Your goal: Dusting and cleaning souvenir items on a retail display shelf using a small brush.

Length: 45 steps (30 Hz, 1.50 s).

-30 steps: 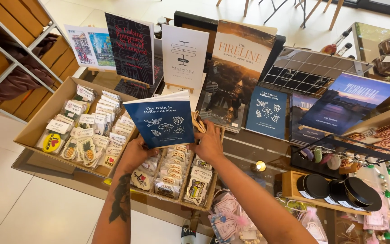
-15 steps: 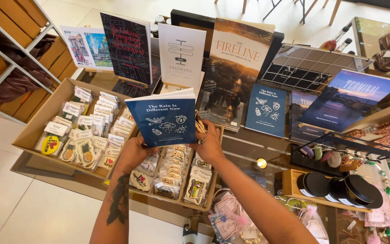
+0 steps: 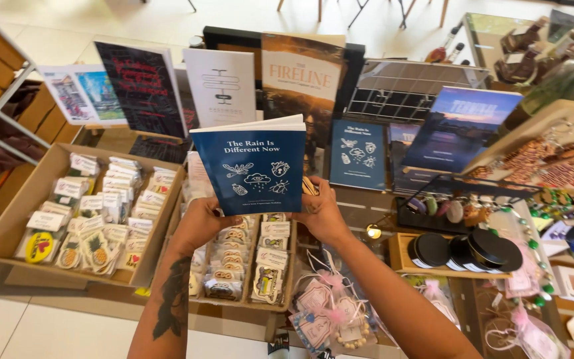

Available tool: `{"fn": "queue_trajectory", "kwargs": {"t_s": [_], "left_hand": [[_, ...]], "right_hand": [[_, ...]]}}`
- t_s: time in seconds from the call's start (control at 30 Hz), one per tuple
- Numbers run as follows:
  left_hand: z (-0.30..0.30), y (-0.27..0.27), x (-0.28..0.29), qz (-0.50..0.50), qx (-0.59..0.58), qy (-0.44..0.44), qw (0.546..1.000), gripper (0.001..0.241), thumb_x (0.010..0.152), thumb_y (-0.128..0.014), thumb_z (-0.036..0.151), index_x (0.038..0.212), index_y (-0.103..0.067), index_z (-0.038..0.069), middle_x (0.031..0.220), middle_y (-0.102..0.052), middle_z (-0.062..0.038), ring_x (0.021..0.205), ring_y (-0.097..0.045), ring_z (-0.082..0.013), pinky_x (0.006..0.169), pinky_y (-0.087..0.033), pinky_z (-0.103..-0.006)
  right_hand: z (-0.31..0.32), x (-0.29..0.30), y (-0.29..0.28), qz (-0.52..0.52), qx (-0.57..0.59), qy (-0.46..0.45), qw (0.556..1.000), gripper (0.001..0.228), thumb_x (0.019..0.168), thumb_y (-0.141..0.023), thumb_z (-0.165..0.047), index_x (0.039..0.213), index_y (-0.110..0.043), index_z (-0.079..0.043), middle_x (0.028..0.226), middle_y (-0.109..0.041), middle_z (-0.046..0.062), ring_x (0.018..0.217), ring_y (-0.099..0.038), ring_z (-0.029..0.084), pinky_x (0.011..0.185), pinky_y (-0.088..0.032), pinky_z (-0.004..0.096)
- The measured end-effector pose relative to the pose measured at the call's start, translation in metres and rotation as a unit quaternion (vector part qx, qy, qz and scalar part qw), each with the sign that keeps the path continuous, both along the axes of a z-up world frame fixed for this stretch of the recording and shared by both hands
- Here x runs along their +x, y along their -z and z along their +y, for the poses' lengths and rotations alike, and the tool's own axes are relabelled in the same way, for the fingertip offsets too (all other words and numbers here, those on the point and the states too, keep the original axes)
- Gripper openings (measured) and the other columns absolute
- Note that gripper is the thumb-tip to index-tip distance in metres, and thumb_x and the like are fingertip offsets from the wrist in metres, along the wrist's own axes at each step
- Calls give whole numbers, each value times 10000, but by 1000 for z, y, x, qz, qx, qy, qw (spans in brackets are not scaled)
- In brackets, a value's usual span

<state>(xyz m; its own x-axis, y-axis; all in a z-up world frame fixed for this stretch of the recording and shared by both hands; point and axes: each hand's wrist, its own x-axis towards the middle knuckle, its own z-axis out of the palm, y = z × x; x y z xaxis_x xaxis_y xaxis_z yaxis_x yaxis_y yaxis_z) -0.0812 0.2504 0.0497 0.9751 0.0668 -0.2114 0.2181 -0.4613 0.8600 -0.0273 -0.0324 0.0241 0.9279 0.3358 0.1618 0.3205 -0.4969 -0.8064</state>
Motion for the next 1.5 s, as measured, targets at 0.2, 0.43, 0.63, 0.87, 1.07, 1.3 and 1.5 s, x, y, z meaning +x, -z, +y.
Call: {"fn": "queue_trajectory", "kwargs": {"t_s": [0.2, 0.43, 0.63, 0.87, 1.07, 1.3, 1.5], "left_hand": [[-46, 14, 25, -48, -57, 86, 994, 258, 759, -866, 142, 1011, -827, 100, 859, -808, 0, 722, -676, -79, 680, -580, -288], [-103, 4, 49, -1, -38, 141, 989, 293, 773, -868, 153, 1054, -808, 99, 866, -796, -16, 718, -683, -112, 691, -571, -299], [-133, 26, 74, -38, -113, 196, 973, 226, 817, -837, 100, 1035, -812, 44, 875, -795, -19, 769, -640, -70, 738, -546, -272], [-153, 27, 86, 8, -123, 184, 975, 208, 806, -829, 88, 1009, -819, 42, 866, -798, -32, 749, -670, -87, 729, -559, -271], [-155, 32, 91, 14, -131, 184, 974, 215, 792, -836, 99, 995, -824, 29, 869, -802, -39, 749, -680, -98, 738, -561, -275], [-157, 33, 96, 43, -91, 185, 978, 232, 781, -858, 136, 985, -818, 33, 840, -791, -54, 713, -664, -111, 706, -546, -277], [-159, 41, 108, 42, -96, 181, 978, 213, 783, -854, 137, 952, -826, 10, 812, -794, -56, 693, -667, -113, 691, -547, -285]], "right_hand": [[-52, -13, -8, 7, -9, 50, 999, 374, 713, -905, -175, 1056, -829, -305, 1460, -465, 70, 1341, -413, 320, 1142, -355, 466], [-110, -17, 6, 4, 22, 102, 995, 400, 735, -896, -203, 1116, -810, -288, 1439, -466, 99, 1361, -423, 314, 1149, -358, 446], [-135, -19, 6, 18, 37, 171, 984, 358, 757, -880, -207, 1105, -810, -256, 1432, -478, 89, 1337, -448, 291, 1128, -391, 424], [-141, -22, -12, 31, 38, 199, 979, 335, 792, -840, -189, 1122, -805, -236, 1390, -525, 83, 1317, -452, 269, 1113, -391, 406], [-144, -17, -4, 55, 38, 199, 978, 312, 818, -820, -168, 1129, -795, -186, 1356, -537, 87, 1294, -475, 263, 1094, -401, 401], [-140, -22, 3, 113, 29, 252, 961, 503, 815, -787, -120, 1306, -689, -157, 1253, -517, 123, 1165, -582, 277, 1026, -471, 369], [-139, -45, 41, 154, 33, 239, 958, 548, 831, -783, -168, 1362, -654, -136, 1267, -563, 125, 1165, -615, 270, 1007, -496, 355]]}}
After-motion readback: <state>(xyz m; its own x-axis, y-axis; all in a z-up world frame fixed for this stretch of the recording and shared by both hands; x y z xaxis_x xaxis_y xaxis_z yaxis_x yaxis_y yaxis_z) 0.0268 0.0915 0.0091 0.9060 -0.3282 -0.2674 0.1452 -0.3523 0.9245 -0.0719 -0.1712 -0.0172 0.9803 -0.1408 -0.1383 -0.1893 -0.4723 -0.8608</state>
